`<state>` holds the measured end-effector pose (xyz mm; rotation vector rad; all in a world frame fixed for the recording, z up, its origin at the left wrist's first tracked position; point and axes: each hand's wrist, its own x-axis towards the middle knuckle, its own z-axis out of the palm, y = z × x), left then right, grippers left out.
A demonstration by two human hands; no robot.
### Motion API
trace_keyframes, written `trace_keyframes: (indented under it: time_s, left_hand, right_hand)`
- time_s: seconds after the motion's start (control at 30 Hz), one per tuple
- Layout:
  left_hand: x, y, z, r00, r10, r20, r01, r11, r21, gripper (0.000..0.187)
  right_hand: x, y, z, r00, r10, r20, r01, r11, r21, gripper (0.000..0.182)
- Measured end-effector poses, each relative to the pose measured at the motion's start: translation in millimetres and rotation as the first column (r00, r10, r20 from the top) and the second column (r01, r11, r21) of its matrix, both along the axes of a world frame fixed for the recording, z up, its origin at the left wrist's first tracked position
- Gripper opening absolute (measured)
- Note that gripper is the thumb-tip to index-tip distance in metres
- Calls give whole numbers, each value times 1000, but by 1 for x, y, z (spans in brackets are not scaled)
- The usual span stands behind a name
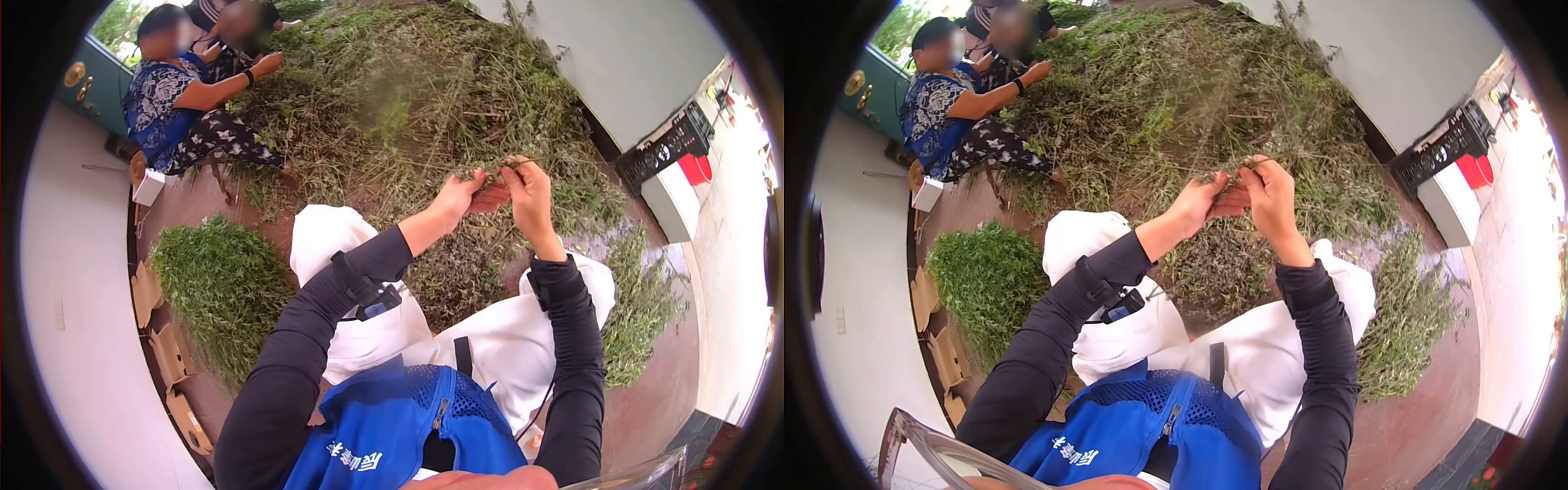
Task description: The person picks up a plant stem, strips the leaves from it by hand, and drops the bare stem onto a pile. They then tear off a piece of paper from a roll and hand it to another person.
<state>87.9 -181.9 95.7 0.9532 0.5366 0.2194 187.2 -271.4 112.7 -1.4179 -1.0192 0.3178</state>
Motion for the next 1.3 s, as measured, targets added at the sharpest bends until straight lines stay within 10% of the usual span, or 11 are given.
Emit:
trace_keyframes:
  time_s: [0.17, 0.3, 0.4, 0.53, 0.63, 0.73, 0.77, 0.83, 0.97, 1.23, 1.3]
  left_hand:
    - [-4, 25, -52, 999, 41, -31, -43, 997, -64, 36]
    - [-13, 27, -38, 880, -380, -283, 445, 868, 219, 31]
    - [-29, 25, -44, 808, -185, -559, 581, 93, 809, 56]
    - [-25, 20, -36, 900, -91, -426, 424, -45, 905, 50]
    - [-5, 1, -13, 935, -336, 112, 183, 729, 660, 31]
    - [-3, -5, -4, 928, -337, 158, 236, 861, 451, 25]
    - [-4, -6, -2, 929, -334, 159, 233, 862, 449, 25]
    - [-5, -6, 1, 964, -196, 179, 127, 933, 338, 23]
    - [-4, -3, -3, 979, -95, 182, 28, 939, 342, 22]
    - [-8, -3, -11, 971, -203, 128, 152, 933, 326, 24]
    - [-10, 1, -14, 976, -185, 117, 150, 954, 259, 24]
  right_hand:
    - [31, -10, 21, 969, -109, -221, 154, 968, 198, 14]
    - [62, -23, 22, 885, -119, -450, 237, 947, 218, 15]
    - [62, -24, 23, 907, -82, -413, 182, 960, 211, 12]
    - [53, -21, 24, 933, -44, -356, 106, 982, 157, 16]
    - [42, -16, 22, 935, -42, -353, 88, 990, 114, 18]
    - [33, -10, 21, 977, -136, -162, 133, 991, -26, 20]
    - [33, -9, 19, 978, -132, -162, 130, 991, -28, 20]
    - [33, -9, 19, 852, -224, 474, 264, 964, -19, 20]
    - [31, -13, 25, 687, -193, 700, 342, 937, -77, 21]
    - [69, -25, 25, 457, -462, 760, 578, 804, 141, 13]
    - [87, -31, 25, 604, -395, 692, 673, 719, -177, 9]
